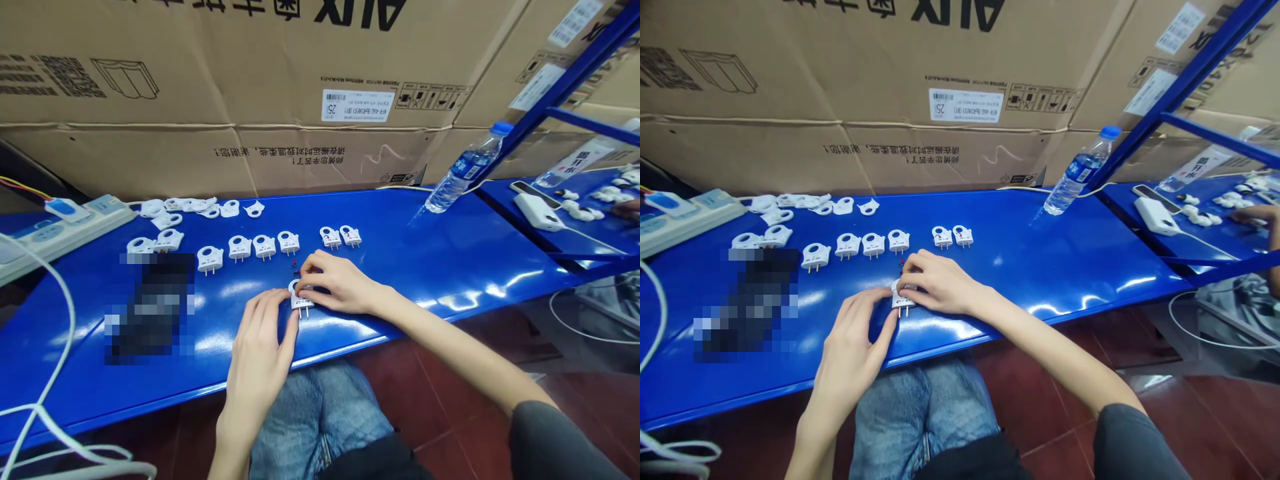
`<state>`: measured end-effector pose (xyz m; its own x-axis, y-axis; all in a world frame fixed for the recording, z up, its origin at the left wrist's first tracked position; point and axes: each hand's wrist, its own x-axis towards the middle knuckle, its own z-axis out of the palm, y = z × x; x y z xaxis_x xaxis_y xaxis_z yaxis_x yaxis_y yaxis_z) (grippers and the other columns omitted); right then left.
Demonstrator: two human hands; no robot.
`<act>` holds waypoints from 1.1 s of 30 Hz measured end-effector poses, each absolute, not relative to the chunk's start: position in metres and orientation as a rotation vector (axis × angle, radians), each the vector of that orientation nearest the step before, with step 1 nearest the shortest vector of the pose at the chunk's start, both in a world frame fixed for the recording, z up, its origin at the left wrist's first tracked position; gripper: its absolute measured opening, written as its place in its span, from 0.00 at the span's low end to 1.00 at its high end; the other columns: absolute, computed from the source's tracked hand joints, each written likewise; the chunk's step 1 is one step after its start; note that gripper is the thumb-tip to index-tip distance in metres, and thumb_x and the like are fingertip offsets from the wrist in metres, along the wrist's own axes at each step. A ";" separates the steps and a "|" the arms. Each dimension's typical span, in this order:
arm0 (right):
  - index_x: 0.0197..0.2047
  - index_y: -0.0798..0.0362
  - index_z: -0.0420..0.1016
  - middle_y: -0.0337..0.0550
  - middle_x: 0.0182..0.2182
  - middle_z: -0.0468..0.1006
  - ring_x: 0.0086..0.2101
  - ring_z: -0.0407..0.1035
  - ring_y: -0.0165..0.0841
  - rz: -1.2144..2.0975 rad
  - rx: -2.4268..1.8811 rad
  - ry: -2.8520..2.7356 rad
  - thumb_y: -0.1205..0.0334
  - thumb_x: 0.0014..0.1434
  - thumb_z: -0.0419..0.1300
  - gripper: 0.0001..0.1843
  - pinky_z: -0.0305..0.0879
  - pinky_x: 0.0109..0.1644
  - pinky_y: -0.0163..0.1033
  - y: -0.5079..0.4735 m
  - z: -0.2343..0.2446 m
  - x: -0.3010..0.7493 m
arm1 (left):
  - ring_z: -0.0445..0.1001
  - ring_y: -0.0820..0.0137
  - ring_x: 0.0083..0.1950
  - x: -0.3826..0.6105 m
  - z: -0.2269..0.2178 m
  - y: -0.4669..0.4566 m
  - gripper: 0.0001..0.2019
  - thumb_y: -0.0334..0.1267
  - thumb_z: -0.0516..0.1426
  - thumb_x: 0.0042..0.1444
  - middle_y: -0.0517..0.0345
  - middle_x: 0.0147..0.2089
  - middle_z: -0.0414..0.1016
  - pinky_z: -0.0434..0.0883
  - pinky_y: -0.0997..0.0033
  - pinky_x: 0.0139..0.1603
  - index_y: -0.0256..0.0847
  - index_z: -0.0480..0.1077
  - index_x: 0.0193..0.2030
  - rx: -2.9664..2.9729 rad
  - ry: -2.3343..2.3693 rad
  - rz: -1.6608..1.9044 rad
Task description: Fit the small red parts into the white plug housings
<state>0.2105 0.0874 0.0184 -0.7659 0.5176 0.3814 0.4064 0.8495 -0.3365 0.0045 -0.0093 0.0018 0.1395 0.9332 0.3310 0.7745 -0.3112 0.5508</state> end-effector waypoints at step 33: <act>0.47 0.53 0.79 0.51 0.50 0.74 0.46 0.71 0.36 0.349 -0.799 -2.556 0.56 0.75 0.55 0.13 0.73 0.49 0.42 0.087 0.022 0.211 | 0.73 0.56 0.64 0.005 0.002 -0.010 0.15 0.46 0.52 0.72 0.51 0.60 0.77 0.73 0.50 0.65 0.47 0.69 0.60 2.181 1.674 0.920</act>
